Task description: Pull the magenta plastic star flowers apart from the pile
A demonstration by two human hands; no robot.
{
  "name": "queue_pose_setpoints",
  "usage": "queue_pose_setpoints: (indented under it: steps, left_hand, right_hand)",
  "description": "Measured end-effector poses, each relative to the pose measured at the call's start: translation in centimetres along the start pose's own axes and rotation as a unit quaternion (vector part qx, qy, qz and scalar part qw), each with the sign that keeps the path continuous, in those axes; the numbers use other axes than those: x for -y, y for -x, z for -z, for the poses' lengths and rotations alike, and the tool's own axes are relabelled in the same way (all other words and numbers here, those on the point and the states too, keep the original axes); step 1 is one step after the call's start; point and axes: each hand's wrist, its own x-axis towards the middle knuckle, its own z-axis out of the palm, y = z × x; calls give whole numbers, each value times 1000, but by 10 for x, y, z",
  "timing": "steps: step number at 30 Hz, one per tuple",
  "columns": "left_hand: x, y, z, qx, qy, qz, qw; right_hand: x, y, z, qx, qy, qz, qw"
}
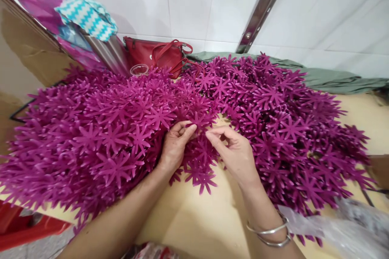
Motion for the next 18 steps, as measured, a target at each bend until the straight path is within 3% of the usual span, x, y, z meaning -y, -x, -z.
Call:
queue_pose_setpoints:
  steps: [3,6,12,18]
  left_hand:
    - [0,3,-1,36,-36,-13,999]
    - [-1,6,-4,83,-64,-29,994]
    - [-1,6,-6,93,-73,-28,993]
    - [2,6,-2,121,-89,-15,989]
  right_hand:
    - [-2,2,-5,-67,28,36,997]
    - [-4,2,-8,-70,52,77,993]
    - [-10,-2,-6,-34,-3,-8,999]
    - [-20,-2,-8,-67,-46,-36,996]
